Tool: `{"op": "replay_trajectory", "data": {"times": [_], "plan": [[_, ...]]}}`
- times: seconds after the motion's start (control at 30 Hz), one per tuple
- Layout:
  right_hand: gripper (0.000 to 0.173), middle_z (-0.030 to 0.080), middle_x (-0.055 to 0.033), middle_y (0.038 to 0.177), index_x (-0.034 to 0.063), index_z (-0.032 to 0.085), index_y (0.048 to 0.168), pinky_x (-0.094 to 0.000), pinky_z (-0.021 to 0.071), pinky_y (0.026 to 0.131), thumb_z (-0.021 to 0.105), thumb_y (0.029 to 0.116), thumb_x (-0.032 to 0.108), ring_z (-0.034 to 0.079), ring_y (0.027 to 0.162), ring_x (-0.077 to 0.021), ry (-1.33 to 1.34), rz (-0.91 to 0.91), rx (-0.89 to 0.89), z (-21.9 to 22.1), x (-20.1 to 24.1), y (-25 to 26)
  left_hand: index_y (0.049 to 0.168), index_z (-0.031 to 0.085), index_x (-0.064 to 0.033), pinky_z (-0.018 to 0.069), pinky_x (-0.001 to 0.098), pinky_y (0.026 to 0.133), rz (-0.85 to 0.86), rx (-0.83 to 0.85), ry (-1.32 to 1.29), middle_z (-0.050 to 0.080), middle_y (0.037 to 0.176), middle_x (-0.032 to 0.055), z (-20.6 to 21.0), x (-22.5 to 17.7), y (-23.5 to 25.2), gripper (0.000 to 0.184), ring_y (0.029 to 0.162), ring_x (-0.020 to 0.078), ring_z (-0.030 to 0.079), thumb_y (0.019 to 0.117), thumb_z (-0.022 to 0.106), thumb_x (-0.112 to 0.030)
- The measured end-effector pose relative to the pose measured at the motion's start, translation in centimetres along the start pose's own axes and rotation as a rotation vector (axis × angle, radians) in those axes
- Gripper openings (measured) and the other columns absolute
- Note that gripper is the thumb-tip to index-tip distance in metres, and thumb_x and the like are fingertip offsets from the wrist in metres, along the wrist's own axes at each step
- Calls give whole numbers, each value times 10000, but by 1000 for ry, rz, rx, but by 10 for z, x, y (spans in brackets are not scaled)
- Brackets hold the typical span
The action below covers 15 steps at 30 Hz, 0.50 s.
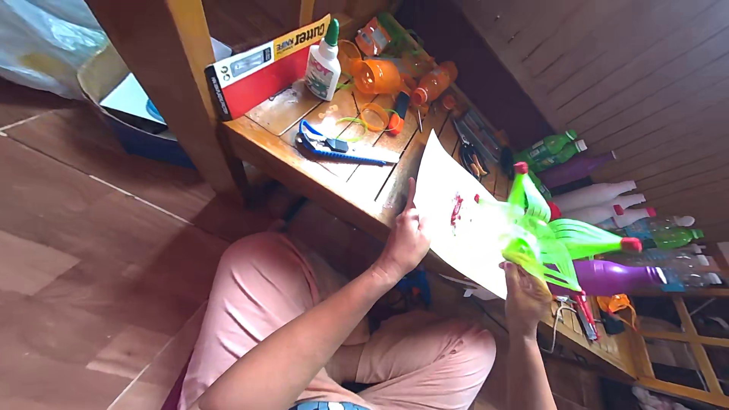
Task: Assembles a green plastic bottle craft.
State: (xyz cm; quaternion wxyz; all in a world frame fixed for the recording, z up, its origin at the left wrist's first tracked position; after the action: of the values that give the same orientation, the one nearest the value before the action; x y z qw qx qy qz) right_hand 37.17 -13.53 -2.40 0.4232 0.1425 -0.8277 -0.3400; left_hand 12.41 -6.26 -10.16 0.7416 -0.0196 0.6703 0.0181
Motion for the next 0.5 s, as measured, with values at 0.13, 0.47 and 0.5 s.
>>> {"op": "replay_trajectory", "data": {"times": [0.13, 0.47, 0.5], "plan": [[200, 768, 38, 845, 132, 776, 986, -232, 605, 756, 604, 975, 32, 718, 763, -65, 402, 257, -50, 1, -11, 12, 1095, 640, 96, 505, 319, 825, 19, -30, -3, 646, 943, 138, 0, 1, 3, 210, 876, 122, 607, 1015, 498, -36], [288, 737, -28, 792, 42, 682, 955, -222, 594, 648, 410, 1037, -7, 688, 646, -81, 681, 619, -222, 4, -34, 8, 1125, 617, 114, 505, 285, 878, -11, -48, -42, 640, 1031, 160, 0, 5, 2, 206, 956, 116, 618, 1010, 516, -24], [290, 737, -29, 794, 41, 681, 957, -221, 594, 646, 407, 1039, -7, 686, 645, -79, 686, 624, -220, 4, -34, 7, 1133, 613, 115, 506, 281, 881, -7, -50, -44, 641, 1039, 161, 0, 5, 2, 209, 961, 113, 619, 1009, 518, -23]]}}
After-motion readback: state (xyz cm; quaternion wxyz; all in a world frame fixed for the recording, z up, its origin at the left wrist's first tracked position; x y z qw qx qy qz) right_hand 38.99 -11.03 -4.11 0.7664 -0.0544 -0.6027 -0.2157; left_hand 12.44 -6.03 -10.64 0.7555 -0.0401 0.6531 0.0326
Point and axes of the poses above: each hand's wrist, its own y-axis towards the middle knuckle, its own z-axis out of the palm, x = y × z, the point moved 9 cm from there along y, towards the middle knuckle
